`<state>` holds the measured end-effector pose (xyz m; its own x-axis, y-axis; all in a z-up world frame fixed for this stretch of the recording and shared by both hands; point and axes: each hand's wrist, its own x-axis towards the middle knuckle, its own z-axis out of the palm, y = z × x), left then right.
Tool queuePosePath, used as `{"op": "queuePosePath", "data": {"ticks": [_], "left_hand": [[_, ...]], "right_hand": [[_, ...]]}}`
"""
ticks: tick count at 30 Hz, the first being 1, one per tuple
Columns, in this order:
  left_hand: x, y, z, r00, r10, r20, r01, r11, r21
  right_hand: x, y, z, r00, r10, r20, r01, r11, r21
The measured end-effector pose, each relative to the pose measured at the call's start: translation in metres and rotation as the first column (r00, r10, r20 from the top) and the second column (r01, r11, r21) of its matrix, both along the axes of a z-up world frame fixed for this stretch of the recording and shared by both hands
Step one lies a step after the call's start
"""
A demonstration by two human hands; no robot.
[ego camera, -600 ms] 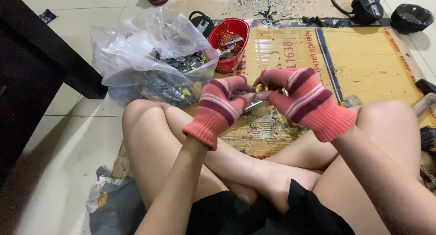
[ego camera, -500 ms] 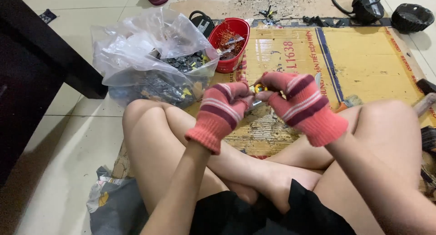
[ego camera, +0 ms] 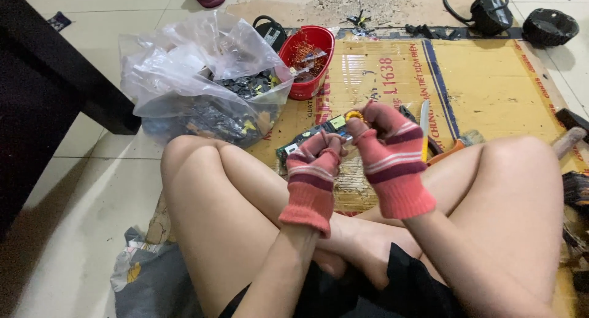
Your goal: Sorting and separating thin copper wires and electronic components while sitting on the floor.
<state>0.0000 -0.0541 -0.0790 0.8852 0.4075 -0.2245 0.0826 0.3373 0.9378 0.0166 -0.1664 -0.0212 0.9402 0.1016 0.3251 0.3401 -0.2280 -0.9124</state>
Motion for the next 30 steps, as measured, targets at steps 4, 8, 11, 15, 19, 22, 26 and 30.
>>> {"op": "queuePosePath", "data": {"ticks": [4, 8, 11, 15, 19, 22, 26, 30], "left_hand": [[-0.001, 0.003, 0.004, 1.0, -0.008, -0.002, 0.009, 1.0, 0.021], [-0.004, 0.01, 0.012, 1.0, -0.026, -0.005, 0.026, 0.997, 0.07], [-0.002, 0.013, 0.02, 0.999, -0.049, -0.006, 0.049, 0.994, 0.101], [-0.002, 0.025, 0.028, 0.997, -0.069, -0.018, 0.071, 0.987, 0.142], [0.005, 0.043, 0.03, 0.997, -0.069, -0.027, 0.072, 0.985, 0.154], [0.018, 0.069, 0.034, 0.991, -0.131, -0.002, 0.13, 0.977, 0.171], [0.031, 0.106, 0.059, 0.962, -0.243, -0.123, 0.26, 0.955, 0.145], [0.097, 0.154, 0.013, 0.895, -0.382, -0.232, 0.095, 0.669, -0.737]], "right_hand": [[-0.001, 0.004, -0.014, 0.996, 0.006, 0.088, -0.012, 0.998, 0.058], [-0.008, 0.006, -0.023, 0.997, 0.032, 0.072, -0.04, 0.993, 0.112], [-0.014, 0.011, -0.03, 0.99, 0.075, 0.119, -0.092, 0.985, 0.144], [-0.015, 0.013, -0.041, 0.985, 0.065, 0.158, -0.089, 0.985, 0.147], [-0.01, 0.016, -0.024, 0.964, 0.051, 0.263, -0.006, 0.986, -0.169], [-0.003, 0.022, -0.007, 0.95, 0.114, 0.29, -0.029, 0.959, -0.282], [0.013, 0.045, 0.015, 0.911, 0.254, 0.325, -0.072, 0.873, -0.482], [0.026, 0.069, 0.015, 0.782, 0.421, 0.459, -0.076, 0.796, -0.6]]}}
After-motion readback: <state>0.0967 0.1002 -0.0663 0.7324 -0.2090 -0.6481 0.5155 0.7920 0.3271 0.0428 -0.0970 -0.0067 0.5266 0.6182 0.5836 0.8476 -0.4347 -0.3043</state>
